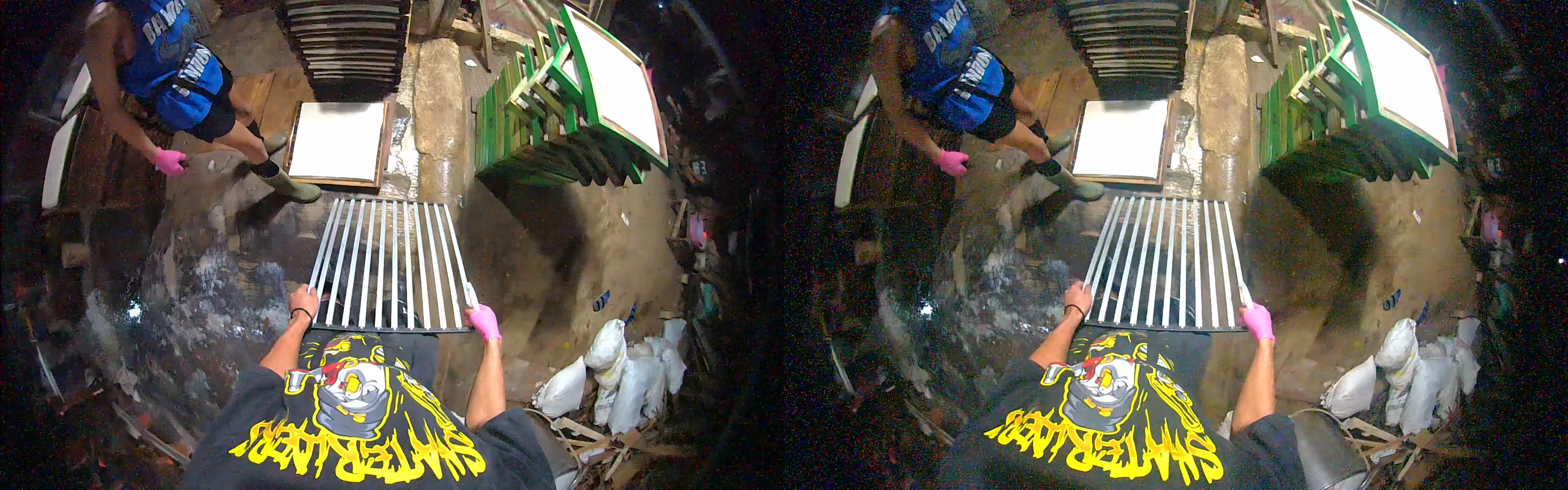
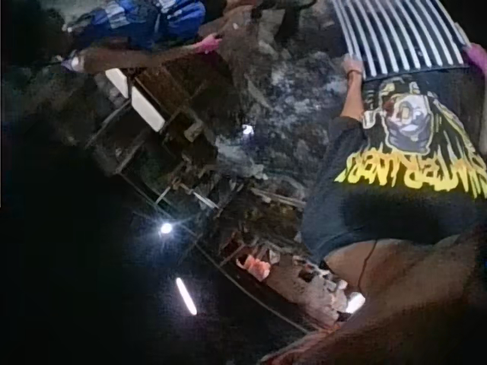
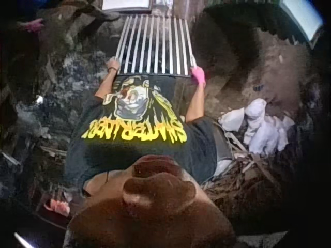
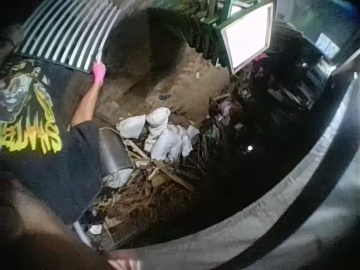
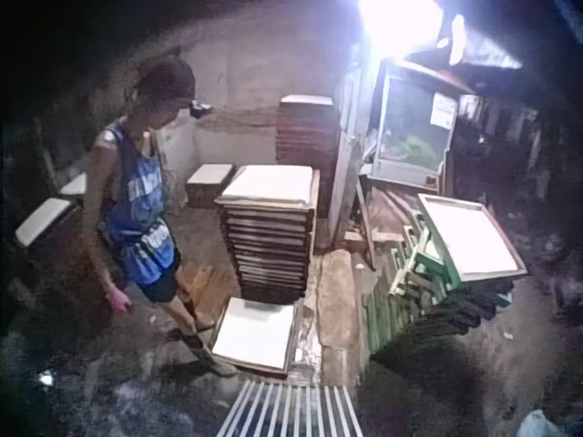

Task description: The person places a metal slotted frame over a white rectangular slab and uses a tool to cut the slab into strips along the slots.

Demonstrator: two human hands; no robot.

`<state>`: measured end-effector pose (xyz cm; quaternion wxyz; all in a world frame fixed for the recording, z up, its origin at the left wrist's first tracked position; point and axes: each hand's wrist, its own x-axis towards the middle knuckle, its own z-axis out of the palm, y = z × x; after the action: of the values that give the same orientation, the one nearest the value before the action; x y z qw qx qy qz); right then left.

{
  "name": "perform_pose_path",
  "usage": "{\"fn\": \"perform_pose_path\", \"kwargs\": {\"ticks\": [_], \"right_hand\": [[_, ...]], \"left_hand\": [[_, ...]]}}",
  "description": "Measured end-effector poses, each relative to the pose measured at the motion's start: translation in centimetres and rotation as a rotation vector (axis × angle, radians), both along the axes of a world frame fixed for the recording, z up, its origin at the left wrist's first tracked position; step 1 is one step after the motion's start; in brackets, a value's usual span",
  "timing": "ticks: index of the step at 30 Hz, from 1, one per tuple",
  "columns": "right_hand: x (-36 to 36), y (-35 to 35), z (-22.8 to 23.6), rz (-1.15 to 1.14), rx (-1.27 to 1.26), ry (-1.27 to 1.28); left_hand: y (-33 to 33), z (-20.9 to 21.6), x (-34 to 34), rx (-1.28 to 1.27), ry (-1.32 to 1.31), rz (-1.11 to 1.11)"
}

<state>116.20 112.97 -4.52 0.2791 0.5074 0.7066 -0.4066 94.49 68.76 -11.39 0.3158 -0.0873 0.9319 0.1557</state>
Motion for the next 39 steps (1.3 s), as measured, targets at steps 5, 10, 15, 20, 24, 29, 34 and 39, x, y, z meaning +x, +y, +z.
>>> {"fn": "perform_pose_path", "kwargs": {"ticks": [5,10,15,20,24,29,34,39], "right_hand": [[-2.2,-6.3,-0.8,0.152,0.09,-0.114],[-8.1,-12.0,-0.1,0.012,-0.058,-0.087],[-13.7,-14.8,2.1,-0.007,-0.027,-0.08],[-18.0,-13.3,1.0,-0.004,0.017,0.007],[-23.1,-10.1,-0.7,-0.143,-0.138,-0.038],[-29.2,-5.0,-16.3,-0.312,-0.165,0.067],[-38.7,-2.4,-27.1,0.073,0.026,-0.04],[-43.2,-0.6,-39.8,-0.144,-0.019,0.079]], "left_hand": [[-5.3,-2.9,-6.7,0.07,-0.068,-0.11],[-10.7,-3.2,-12.7,0.017,-0.102,-0.135],[-13.2,-3.9,-16.4,0.061,-0.049,-0.06],[-13.5,-4.9,-19.3,0.15,0.072,-0.054],[-11.9,-4.7,-22.5,0.3,0.065,0.0],[-7.0,-4.4,-29.2,0.146,0.13,-0.058],[-5.9,-10.1,-31.9,0.007,0.171,0.057],[-5.2,-20.3,-37.6,0.12,0.207,0.097]]}}
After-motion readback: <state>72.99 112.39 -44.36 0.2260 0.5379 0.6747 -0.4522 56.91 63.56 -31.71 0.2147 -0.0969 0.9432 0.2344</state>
